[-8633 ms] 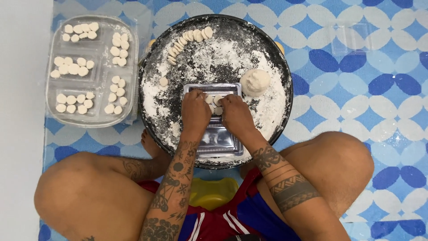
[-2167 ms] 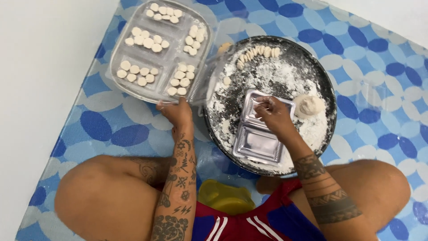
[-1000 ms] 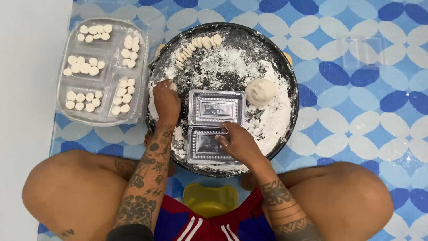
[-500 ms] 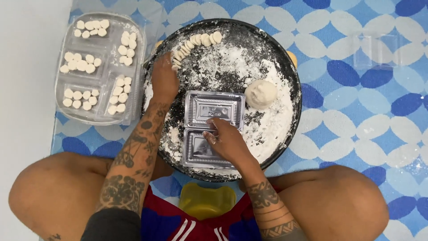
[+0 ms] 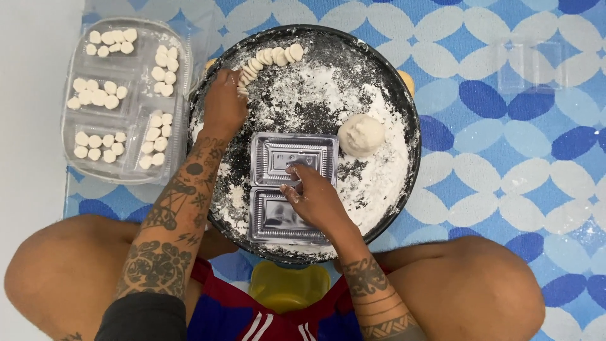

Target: The person places small white round mochi-like items into a plastic container by hand, dusting them with white powder from a large tray.

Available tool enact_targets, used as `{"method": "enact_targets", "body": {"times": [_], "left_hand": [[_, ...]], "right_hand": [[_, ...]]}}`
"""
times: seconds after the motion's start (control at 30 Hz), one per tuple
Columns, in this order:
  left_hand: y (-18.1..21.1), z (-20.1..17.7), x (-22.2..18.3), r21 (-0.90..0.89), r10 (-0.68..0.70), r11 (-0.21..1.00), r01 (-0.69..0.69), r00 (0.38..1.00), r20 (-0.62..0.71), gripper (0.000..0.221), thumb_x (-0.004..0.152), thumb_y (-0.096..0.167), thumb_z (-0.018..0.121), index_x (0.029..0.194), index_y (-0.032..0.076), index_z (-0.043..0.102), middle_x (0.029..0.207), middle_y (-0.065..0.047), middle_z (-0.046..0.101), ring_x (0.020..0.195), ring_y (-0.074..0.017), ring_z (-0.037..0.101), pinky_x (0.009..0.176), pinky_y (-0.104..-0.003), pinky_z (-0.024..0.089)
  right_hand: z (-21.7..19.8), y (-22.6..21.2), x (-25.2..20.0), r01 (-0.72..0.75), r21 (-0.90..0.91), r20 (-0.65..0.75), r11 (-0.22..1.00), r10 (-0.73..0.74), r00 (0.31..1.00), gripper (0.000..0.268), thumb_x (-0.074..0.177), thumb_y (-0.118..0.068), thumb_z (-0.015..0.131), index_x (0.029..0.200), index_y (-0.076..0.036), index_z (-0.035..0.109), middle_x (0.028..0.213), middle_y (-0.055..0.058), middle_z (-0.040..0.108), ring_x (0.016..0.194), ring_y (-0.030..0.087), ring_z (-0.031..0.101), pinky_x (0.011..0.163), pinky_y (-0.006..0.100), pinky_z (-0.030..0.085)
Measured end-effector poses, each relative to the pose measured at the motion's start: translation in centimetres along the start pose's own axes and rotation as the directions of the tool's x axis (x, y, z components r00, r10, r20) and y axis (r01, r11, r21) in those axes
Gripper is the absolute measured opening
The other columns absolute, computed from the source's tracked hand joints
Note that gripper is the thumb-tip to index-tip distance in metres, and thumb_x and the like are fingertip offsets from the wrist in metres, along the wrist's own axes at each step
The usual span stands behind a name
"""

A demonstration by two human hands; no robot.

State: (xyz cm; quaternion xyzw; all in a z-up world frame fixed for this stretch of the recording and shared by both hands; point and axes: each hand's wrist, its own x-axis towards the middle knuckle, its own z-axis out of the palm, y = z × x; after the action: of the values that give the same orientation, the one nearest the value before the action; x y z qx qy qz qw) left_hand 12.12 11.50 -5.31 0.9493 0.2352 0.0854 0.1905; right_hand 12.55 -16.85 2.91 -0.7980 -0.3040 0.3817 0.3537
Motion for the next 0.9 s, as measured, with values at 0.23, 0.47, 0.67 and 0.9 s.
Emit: {"method": "enact_targets", "body": {"times": [0.23,0.47,0.67,0.9], "left_hand": [[-0.3,1.0,0.6,0.078,0.036,0.996,-0.033,0.999,-0.036,0.029,0.092,0.004,0.070,0.118,-0.003,0.058,0.119,-0.019,0.060,0.102,-0.0448,0.068,0.079,-0.055,0.057],[0.8,-1.3,0.4,0.061,-0.082,0.995,0.075,0.988,0.130,0.040,0.102,0.014,0.064,0.140,0.005,0.058,0.136,-0.018,0.057,0.116,-0.0371,0.065,0.093,-0.046,0.056],[-0.1,0.4,0.6,-0.017,-0.010,1.000,0.010,1.000,0.029,0.032,0.095,0.006,0.067,0.125,-0.003,0.067,0.125,-0.022,0.061,0.104,-0.0434,0.069,0.086,-0.049,0.058],[1.2,-0.4,0.3,-0.070,-0.077,0.995,0.075,0.997,-0.024,0.020,0.089,0.001,0.070,0.107,-0.008,0.072,0.102,-0.024,0.068,0.097,-0.0453,0.071,0.080,-0.053,0.058]], "right_hand": [[-0.6,-0.4,0.0,0.007,-0.004,-0.012,1.000,-0.007,1.000,0.044,0.092,-0.026,0.062,0.131,-0.005,0.063,0.113,0.023,0.070,0.099,0.043,0.072,0.084,0.055,0.056],[-0.4,0.4,-0.1,0.004,0.017,-0.025,1.000,-0.003,1.000,0.046,0.092,-0.031,0.062,0.131,-0.007,0.062,0.115,0.021,0.069,0.101,0.041,0.071,0.086,0.055,0.055],[-0.7,0.5,-0.5,-0.017,0.029,-0.025,0.999,0.018,1.000,0.046,0.092,-0.031,0.062,0.131,-0.007,0.062,0.116,0.021,0.069,0.103,0.041,0.071,0.087,0.055,0.055],[-1.4,1.7,-1.1,-0.066,0.065,-0.034,0.996,0.068,0.997,0.048,0.094,-0.034,0.060,0.132,-0.005,0.062,0.116,0.022,0.070,0.105,0.041,0.070,0.087,0.055,0.055]]}}
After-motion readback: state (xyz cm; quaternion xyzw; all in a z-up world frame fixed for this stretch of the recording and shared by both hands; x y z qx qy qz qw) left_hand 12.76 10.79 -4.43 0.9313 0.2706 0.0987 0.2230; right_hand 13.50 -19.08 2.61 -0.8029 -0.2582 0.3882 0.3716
